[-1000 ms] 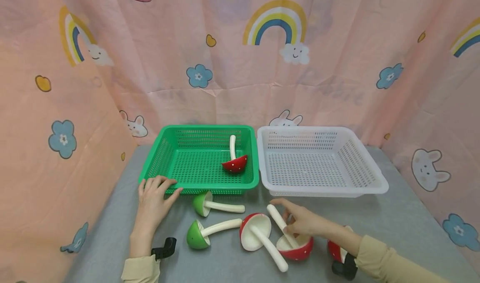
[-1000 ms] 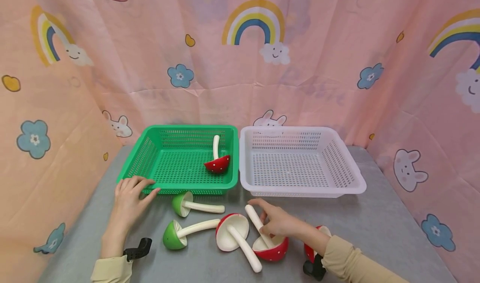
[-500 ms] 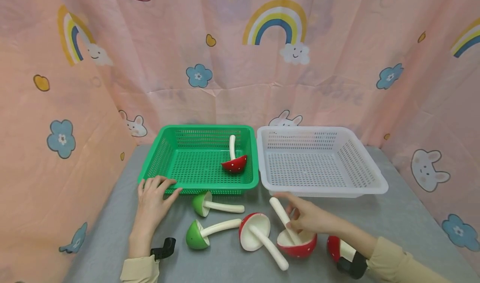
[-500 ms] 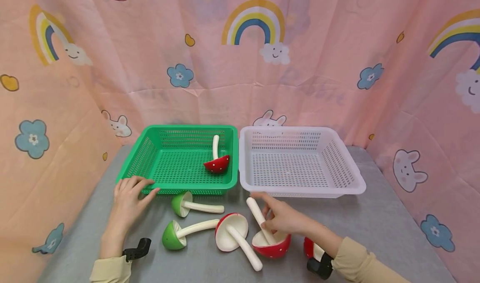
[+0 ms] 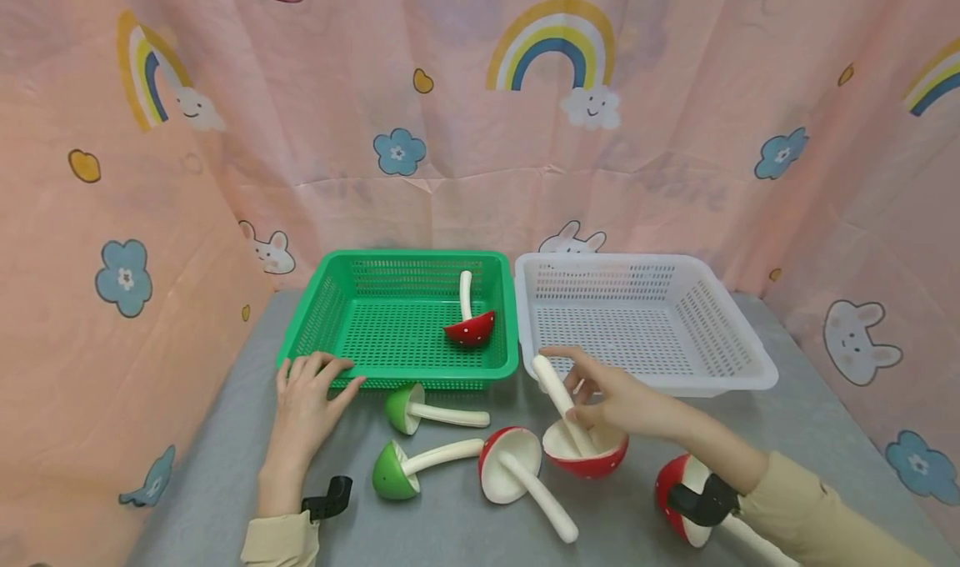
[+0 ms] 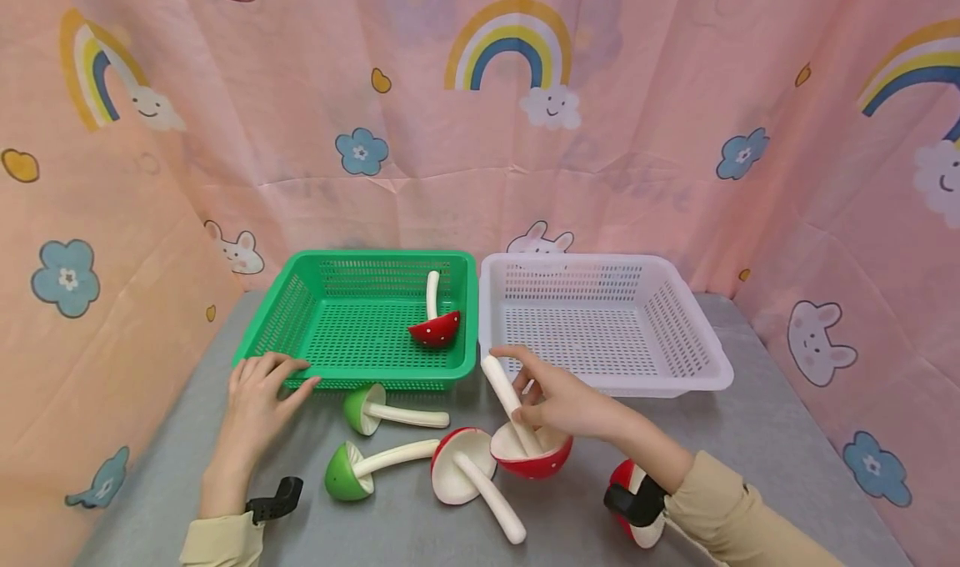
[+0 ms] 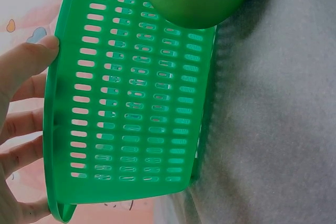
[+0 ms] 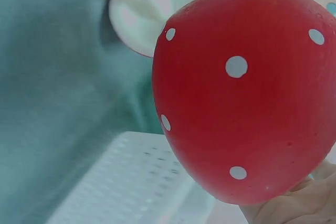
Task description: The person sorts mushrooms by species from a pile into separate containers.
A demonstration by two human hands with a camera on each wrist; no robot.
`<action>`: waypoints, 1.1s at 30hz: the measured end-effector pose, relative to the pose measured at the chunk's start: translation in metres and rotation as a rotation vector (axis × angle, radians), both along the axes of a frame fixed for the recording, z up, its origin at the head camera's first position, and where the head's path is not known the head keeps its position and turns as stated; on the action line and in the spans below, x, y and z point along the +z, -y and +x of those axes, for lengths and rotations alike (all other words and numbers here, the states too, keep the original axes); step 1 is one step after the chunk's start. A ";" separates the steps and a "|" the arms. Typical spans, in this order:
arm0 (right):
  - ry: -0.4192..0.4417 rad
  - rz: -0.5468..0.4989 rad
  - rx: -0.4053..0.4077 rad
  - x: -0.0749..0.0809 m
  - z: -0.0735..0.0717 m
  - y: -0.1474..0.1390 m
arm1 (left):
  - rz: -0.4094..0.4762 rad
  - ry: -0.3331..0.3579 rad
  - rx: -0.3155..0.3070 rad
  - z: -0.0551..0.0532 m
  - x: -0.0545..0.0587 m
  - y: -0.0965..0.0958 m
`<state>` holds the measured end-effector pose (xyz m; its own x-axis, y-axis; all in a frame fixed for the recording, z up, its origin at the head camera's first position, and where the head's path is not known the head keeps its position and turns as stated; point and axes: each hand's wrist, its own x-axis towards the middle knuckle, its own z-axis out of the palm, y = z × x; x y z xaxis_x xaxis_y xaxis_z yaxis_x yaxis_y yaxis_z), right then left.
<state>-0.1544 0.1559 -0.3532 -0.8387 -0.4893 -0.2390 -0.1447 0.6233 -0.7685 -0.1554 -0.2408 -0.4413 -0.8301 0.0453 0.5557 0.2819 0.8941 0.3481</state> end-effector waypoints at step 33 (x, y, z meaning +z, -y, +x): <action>-0.108 -0.244 0.078 0.036 -0.072 0.093 | -0.009 -0.003 0.006 -0.001 -0.002 0.000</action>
<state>-0.2264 0.0624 -0.3172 -0.8106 -0.5854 -0.0173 -0.2742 0.4054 -0.8720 -0.1562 -0.2407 -0.4429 -0.8289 0.0454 0.5575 0.2773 0.8989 0.3392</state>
